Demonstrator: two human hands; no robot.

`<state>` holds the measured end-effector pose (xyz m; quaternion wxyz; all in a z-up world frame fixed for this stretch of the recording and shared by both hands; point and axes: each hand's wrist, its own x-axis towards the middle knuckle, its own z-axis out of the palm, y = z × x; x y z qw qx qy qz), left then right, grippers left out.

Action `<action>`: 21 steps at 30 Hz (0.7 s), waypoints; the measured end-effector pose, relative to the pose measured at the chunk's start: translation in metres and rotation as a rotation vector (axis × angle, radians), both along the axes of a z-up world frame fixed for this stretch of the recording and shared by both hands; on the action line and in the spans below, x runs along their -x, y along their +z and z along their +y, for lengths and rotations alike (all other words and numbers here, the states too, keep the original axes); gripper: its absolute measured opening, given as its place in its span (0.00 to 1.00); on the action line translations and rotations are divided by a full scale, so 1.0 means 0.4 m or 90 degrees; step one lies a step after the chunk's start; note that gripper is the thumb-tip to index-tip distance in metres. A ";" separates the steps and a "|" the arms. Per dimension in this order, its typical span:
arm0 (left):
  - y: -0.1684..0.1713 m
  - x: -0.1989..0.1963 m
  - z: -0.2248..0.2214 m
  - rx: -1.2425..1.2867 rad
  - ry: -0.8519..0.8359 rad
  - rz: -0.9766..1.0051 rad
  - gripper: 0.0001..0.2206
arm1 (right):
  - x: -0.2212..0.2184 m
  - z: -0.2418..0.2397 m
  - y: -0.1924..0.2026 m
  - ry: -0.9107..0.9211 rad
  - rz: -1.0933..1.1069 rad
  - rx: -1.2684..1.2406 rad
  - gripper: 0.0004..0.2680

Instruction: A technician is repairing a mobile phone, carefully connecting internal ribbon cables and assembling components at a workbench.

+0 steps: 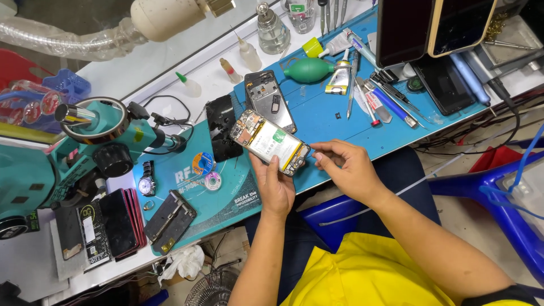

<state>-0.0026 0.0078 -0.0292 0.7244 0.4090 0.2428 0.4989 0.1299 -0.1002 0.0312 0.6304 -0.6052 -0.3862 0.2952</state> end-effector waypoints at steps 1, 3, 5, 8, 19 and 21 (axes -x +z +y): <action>0.011 0.006 0.001 0.002 -0.001 0.000 0.33 | 0.005 -0.005 0.006 -0.001 0.000 0.002 0.08; 0.025 -0.006 -0.004 -0.007 0.008 -0.016 0.36 | 0.002 -0.033 0.017 0.012 -0.022 0.004 0.08; 0.027 -0.003 -0.006 -0.011 -0.006 -0.017 0.37 | -0.004 -0.071 0.030 0.043 -0.047 0.019 0.08; 0.043 0.001 -0.018 -0.019 -0.009 0.009 0.40 | -0.031 -0.144 0.055 0.146 -0.104 0.076 0.07; 0.049 0.005 -0.035 -0.073 0.003 0.101 0.49 | -0.126 -0.267 -0.046 0.228 -0.251 0.479 0.07; 0.097 -0.009 -0.050 -0.006 0.001 0.075 0.43 | -0.097 -0.228 -0.160 0.341 -0.418 0.415 0.06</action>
